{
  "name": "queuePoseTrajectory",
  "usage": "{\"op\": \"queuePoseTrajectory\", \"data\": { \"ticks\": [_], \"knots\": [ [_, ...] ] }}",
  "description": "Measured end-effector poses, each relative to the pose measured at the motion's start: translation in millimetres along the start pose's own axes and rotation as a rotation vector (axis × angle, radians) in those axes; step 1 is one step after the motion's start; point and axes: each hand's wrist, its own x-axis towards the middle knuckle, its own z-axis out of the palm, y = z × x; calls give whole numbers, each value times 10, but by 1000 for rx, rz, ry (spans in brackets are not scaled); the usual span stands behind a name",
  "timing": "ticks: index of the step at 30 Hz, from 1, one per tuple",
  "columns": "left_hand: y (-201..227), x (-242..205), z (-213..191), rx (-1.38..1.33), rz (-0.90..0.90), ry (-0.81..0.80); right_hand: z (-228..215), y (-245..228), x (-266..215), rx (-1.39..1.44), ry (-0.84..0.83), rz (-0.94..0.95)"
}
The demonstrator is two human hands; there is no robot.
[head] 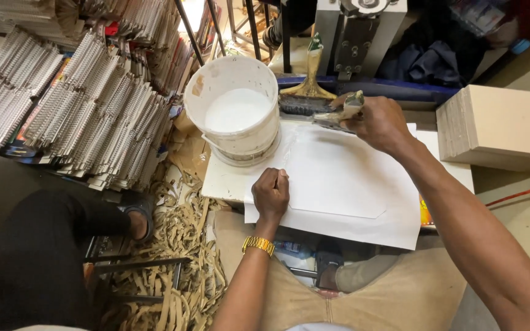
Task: The person applies white glue to a white paper sheet using a brush, then places a beige cardboard piece on top and presses it down. This cycle repeats multiple times with new paper and cardboard pieces, producing several glued assemblies.
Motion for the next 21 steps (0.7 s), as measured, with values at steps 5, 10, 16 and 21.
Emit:
{"op": "queuePoseTrajectory", "data": {
  "ticks": [5, 10, 16, 21],
  "knots": [
    [77, 14, -23, 36, 51, -18, -99, -236, 280, 657, 356, -260],
    [162, 33, -51, 40, 71, -20, -228, -1014, 729, 1111, 238, -46],
    [126, -4, -43, 60, 52, -38, 335, -1375, 1115, 460, 15, -55],
    [108, -1, -21, 90, 61, -42, 803, -1408, 1228, 290, -146, -111]
  ]
}}
